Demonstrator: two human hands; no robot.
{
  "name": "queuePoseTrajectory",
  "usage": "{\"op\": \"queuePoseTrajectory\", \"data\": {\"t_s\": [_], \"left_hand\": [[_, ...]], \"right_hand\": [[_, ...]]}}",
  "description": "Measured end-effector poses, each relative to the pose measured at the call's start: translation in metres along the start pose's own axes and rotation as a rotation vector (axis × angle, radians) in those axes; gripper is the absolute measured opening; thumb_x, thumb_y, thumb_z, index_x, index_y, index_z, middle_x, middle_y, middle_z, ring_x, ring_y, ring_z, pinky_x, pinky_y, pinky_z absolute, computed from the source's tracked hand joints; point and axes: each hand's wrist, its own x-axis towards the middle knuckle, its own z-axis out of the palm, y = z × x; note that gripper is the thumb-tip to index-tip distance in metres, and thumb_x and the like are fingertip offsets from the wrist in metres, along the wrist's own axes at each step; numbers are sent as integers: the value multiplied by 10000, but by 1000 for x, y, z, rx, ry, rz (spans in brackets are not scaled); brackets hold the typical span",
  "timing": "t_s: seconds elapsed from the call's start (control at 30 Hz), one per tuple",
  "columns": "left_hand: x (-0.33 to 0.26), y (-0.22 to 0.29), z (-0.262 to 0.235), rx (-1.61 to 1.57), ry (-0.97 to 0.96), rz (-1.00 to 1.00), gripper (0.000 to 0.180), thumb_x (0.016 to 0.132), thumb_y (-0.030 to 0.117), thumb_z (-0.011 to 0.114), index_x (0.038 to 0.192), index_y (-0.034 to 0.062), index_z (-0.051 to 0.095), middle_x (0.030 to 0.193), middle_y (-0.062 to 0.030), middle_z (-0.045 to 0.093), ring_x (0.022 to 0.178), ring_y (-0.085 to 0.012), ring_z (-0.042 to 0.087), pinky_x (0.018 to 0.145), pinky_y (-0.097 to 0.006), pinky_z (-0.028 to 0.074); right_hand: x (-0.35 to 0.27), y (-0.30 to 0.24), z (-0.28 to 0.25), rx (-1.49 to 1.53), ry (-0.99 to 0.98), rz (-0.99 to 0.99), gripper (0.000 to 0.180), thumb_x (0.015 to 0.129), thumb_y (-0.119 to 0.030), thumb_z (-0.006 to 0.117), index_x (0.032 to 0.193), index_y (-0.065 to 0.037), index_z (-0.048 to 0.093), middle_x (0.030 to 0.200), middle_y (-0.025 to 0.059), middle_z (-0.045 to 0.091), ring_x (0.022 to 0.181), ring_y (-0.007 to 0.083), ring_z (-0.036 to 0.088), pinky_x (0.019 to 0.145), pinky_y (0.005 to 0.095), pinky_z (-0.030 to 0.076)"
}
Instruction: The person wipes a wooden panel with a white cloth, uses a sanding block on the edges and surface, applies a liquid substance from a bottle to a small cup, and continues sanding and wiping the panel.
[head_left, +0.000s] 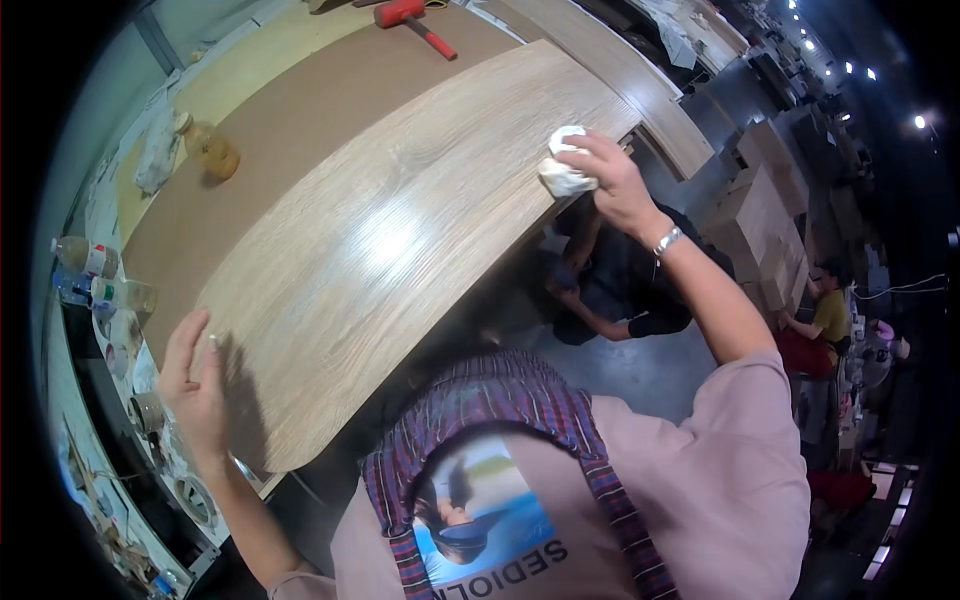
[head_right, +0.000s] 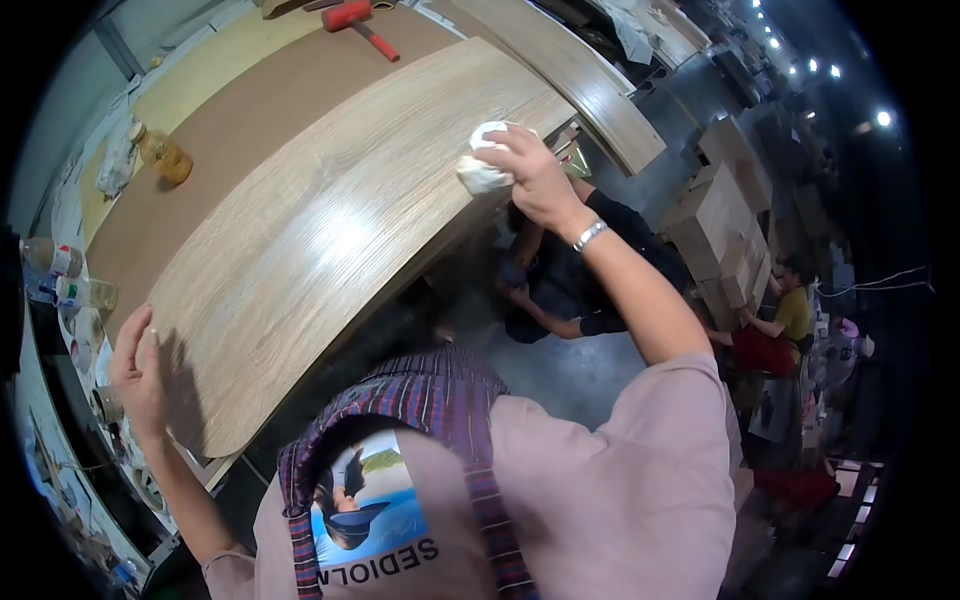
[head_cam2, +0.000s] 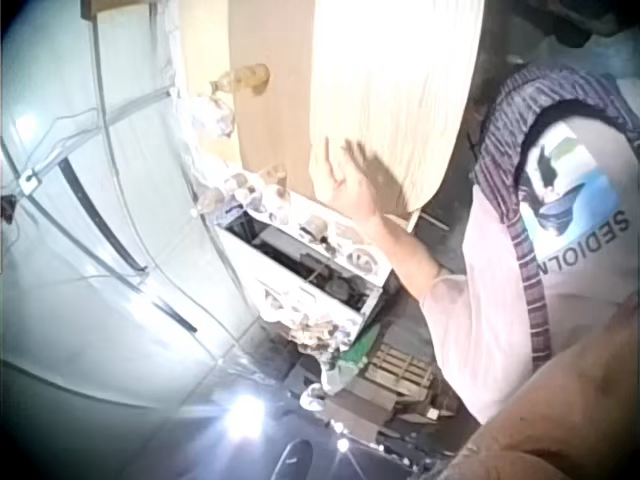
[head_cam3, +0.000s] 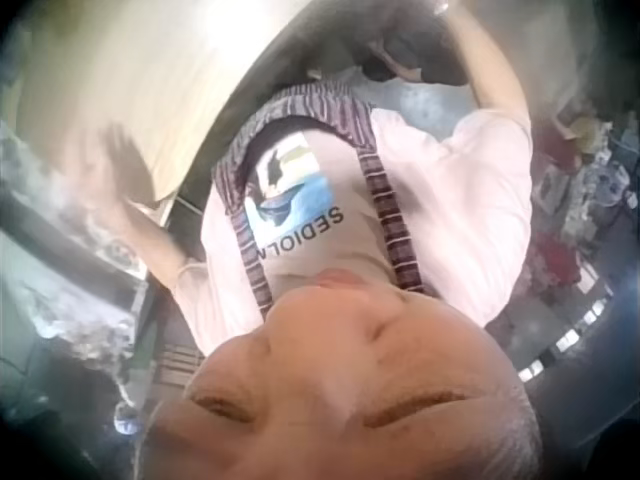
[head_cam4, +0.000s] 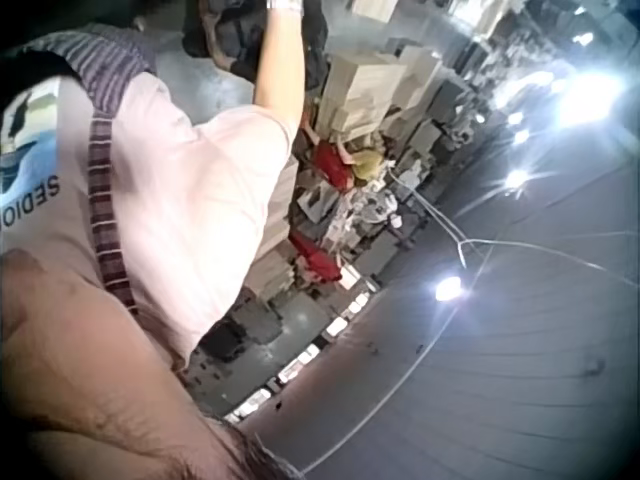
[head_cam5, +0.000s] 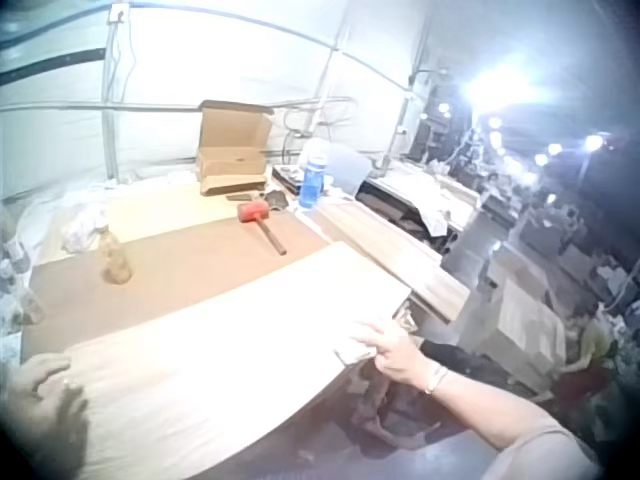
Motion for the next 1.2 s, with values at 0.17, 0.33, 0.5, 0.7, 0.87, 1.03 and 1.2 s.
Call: {"op": "queuePoseTrajectory", "data": {"t_s": [0.17,0.33,0.5,0.7,0.87,1.03,1.2], "left_hand": [[21,159,99,-46,-54,404,613,798,26,681,1393,20,532,1313,-186,620,1229,-328,590,1077,-400,417],[69,116,145,92,-109,632,535,730,62,732,1254,70,623,1097,-155,653,1058,-322,586,853,-416,467],[103,61,129,225,151,272,433,800,30,577,1232,33,612,1064,-153,643,1011,-334,565,921,-418,445],[98,66,125,364,108,262,401,825,88,590,1221,27,613,1069,-187,639,1025,-348,562,927,-413,451],[99,66,130,341,132,271,365,831,117,596,1185,33,626,1073,-154,651,974,-349,566,899,-414,463],[96,61,130,319,156,273,361,830,136,593,1176,39,627,1064,-155,652,966,-349,566,885,-419,468],[95,64,132,310,207,285,320,839,153,593,1144,66,636,1020,-113,658,959,-322,575,859,-416,480]], "right_hand": [[30,-131,-16,1085,86,144,669,870,-121,700,1480,-57,431,1395,146,554,1269,220,529,1089,376,420],[37,-195,35,579,270,-66,888,852,-467,697,1520,-27,310,1532,258,349,1408,385,381,1146,489,320],[16,-194,54,378,81,-228,875,750,-519,713,1431,-29,464,1534,185,399,1405,336,404,1150,512,305],[7,-193,51,308,35,-348,722,807,-375,693,1418,-49,489,1529,143,429,1395,284,429,1138,461,320],[-5,-194,53,311,67,-449,498,862,-141,614,1350,-55,562,1467,127,513,1347,263,498,1084,412,398],[-19,-189,59,574,197,-505,264,811,-92,639,1068,-44,676,1263,136,610,1163,266,577,943,394,483],[-21,-203,55,1316,-146,418,168,895,-153,715,840,5,696,662,103,639,560,162,607,517,268,477]]}}
